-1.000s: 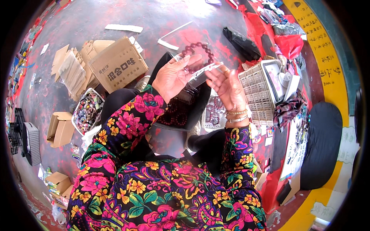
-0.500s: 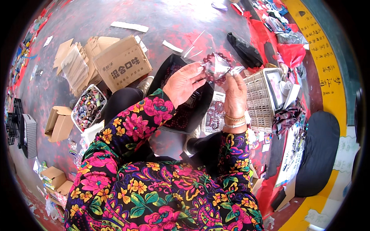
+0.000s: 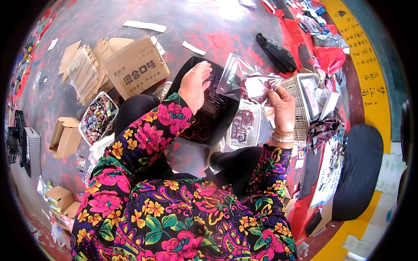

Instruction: The person sits on the floor and packs red beads from a black container into small clear plastic bags. They seal each bag and place it into a white plastic basket, repeating the process with multiple bags.

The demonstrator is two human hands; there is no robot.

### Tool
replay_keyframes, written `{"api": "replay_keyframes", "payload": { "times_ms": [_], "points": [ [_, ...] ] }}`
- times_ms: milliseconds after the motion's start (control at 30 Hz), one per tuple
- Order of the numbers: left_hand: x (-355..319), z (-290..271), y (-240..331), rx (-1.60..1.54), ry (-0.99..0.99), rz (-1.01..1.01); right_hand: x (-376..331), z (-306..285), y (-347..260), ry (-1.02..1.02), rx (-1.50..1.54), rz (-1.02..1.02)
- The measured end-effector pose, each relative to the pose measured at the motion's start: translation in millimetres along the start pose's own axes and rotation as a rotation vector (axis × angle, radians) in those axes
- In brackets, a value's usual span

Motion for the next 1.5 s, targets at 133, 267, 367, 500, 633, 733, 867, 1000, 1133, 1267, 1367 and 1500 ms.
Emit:
{"api": "replay_keyframes", "payload": {
  "times_ms": [133,267,367,500,633,733,867,1000,1133,1267,1367,1500],
  "points": [
    [0.7,4.3,-5.4,0.04,-0.047,-0.074,-3.9,2.6,2.9,-0.057,0.164,0.074],
    [-8.1,25.9,-17.3,-0.012,-0.328,-0.286,-4.3,17.3,10.8,-0.232,0.335,0.112],
    [-20.2,35.1,-13.5,-0.073,-0.455,-0.305,-7.1,30.1,7.0,-0.277,0.266,0.149],
    [-22.3,39.4,-13.7,-0.068,-0.457,-0.327,-5.9,19.7,25.0,-0.249,0.206,0.195],
    [-9.8,31.7,-18.4,-0.016,-0.521,-0.292,-5.1,11.4,21.6,-0.193,0.168,0.2],
    [9.0,10.1,-11.8,0.051,-0.269,-0.163,-6.3,-23.6,28.5,-0.11,0.101,0.215],
    [6.8,11.7,-0.7,0.1,-0.232,-0.164,-17.0,-81.2,69.5,-0.016,0.145,0.332],
    [1.4,18.4,-3.4,0.119,-0.311,-0.21,-45.4,-139.5,172.8,0.124,0.21,0.496],
    [1.0,13.3,-6.3,0.147,-0.335,-0.241,-88.4,-163.2,289.8,0.617,0.589,0.665],
    [-5.0,12.5,-1.1,0.179,-0.308,-0.214,-92.2,-141.9,319.4,0.696,0.842,0.687],
    [-7.7,16.0,0.7,0.205,-0.291,-0.219,-99.6,-131.3,360.5,0.753,0.811,0.736],
    [-6.4,14.1,2.3,0.212,-0.273,-0.211,-149.4,-107.3,428.3,0.676,0.59,1.164]
  ]
}}
Point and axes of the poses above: each hand's wrist, its own x-axis towards the middle knuckle, its own z-axis out of the palm, y = z × x, the point moved 7 cm from there along x, towards the middle knuckle, and after that the axes turned 2 degrees about y, right-handed, at the moved point
